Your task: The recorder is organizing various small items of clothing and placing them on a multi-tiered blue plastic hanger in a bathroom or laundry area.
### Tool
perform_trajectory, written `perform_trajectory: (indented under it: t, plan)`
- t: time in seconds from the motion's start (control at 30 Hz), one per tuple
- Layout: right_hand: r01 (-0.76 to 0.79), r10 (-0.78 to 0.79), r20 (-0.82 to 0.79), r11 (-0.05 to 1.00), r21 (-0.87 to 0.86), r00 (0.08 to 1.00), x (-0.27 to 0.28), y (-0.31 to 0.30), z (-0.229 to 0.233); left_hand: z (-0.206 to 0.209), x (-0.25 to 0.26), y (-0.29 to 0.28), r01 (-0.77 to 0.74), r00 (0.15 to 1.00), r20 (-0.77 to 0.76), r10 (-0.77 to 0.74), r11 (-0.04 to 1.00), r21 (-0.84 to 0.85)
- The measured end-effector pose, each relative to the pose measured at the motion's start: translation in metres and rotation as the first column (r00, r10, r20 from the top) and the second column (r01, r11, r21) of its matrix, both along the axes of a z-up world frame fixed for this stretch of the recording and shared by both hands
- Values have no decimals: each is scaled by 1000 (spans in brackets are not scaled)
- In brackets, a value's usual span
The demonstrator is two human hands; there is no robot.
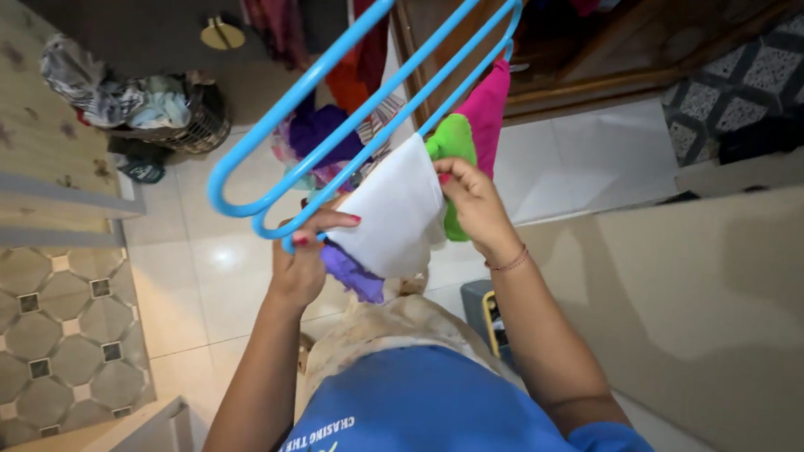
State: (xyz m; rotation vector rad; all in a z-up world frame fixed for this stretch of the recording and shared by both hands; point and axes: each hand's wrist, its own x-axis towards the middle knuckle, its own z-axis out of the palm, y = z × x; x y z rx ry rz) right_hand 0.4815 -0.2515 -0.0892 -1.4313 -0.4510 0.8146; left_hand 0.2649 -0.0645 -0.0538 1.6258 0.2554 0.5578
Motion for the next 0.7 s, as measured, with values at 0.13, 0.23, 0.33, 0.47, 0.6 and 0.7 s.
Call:
perform_trajectory:
  t: [0.13,0.23,0.33,0.47,0.6,0.7]
  plan:
    - [-118,120,-171,993,22,978,45,-5,0,7,28,-13,-19,999,31,22,996,-89]
    - [-196,196,22,981,-4,980,53,-8,17,14,41,-16,-63,997,35,63,998,1]
    - [-281,280,-30,954,-101,960,49,-8,49,15,52,-14,-102,995,1,102,993,53]
    - [-347,350,-176,937,49,920,48,-8,46,17,58,-7,-70,997,19,71,996,-49]
    - [-271,273,-582,958,92,766,59,-7,18,23,66,1,-130,991,32,130,992,3]
    - [-18,318,-814,935,355,486,55,-7,-37,21,58,7,-97,995,5,97,995,7]
